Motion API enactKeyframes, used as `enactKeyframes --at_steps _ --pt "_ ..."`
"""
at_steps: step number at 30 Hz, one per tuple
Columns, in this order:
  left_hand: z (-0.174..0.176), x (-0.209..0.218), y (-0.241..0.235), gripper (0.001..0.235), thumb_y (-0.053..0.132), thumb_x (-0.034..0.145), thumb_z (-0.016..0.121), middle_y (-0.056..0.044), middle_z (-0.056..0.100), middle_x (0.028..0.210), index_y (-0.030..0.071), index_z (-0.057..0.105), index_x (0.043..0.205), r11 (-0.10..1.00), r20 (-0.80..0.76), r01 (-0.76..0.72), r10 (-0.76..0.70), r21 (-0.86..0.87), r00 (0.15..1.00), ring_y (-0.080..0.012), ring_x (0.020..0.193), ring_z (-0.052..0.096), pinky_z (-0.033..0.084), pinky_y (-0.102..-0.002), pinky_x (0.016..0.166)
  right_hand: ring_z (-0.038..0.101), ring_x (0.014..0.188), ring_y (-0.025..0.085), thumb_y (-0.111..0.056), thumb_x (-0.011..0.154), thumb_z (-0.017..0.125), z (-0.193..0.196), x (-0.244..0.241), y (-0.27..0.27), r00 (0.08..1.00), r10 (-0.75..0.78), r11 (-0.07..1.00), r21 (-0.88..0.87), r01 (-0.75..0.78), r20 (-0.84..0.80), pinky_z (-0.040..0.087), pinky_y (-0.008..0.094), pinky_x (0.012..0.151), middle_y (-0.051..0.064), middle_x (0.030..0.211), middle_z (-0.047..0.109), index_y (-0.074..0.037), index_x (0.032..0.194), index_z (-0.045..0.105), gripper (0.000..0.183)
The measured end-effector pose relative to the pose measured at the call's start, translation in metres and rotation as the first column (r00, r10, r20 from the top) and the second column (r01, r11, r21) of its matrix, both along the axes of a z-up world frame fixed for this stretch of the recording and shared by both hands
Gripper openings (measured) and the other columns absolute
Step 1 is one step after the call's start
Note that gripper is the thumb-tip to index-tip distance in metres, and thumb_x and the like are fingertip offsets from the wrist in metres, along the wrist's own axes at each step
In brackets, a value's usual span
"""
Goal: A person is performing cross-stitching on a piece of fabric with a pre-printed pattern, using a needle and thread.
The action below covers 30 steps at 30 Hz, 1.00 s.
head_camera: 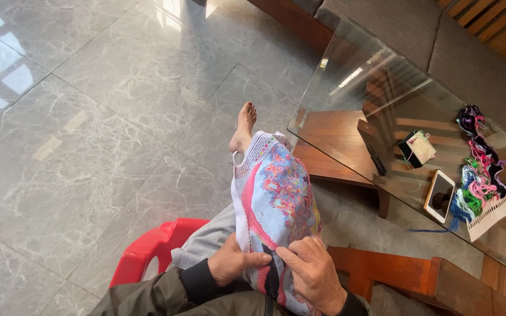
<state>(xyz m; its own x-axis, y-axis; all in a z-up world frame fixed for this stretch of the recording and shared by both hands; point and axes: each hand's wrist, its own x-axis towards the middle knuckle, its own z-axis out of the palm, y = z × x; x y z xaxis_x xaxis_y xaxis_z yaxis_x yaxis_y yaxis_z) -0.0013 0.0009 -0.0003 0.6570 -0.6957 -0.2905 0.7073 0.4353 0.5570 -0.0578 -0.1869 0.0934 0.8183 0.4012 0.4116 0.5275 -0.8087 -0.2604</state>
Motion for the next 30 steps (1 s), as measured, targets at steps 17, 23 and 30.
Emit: enactKeyframes --at_steps 17,23,30 --pt "-0.003 -0.002 0.002 0.033 0.014 0.08 0.087 -0.004 0.079 0.101 0.003 0.077 0.109 0.985 0.376 -0.102 0.042 0.142 0.926 -0.0106 0.09 0.069 0.061 -0.032 0.083 0.038 0.063 0.027 0.002 0.096 0.042 -0.007 -0.01 0.019 0.997 -0.066 0.98 -0.185 0.072 0.038 0.033 0.041 0.056 0.009 0.076 0.043 0.002 0.107 0.064 0.025" --pt "0.011 -0.006 0.003 0.011 0.013 0.082 0.086 0.007 0.072 0.083 0.008 0.078 0.088 0.926 0.519 -0.191 -0.005 0.324 0.855 -0.0036 0.078 0.06 0.056 -0.027 0.067 0.041 0.064 0.026 -0.002 0.101 0.046 -0.007 -0.015 0.044 0.97 -0.133 0.891 -0.404 0.206 0.202 0.038 0.04 0.056 0.01 0.079 0.044 0.006 0.1 0.063 0.02" --pt "0.024 -0.01 0.003 0.016 0.012 0.087 0.08 0.012 0.06 0.072 0.011 0.071 0.074 0.923 0.553 -0.197 -0.019 0.33 0.833 -0.0019 0.071 0.052 0.049 -0.027 0.059 0.038 0.063 0.024 0.0 0.101 0.043 -0.003 -0.016 0.05 0.958 -0.179 0.872 -0.416 0.259 0.222 0.037 0.039 0.054 0.007 0.074 0.037 -0.002 0.084 0.057 0.023"
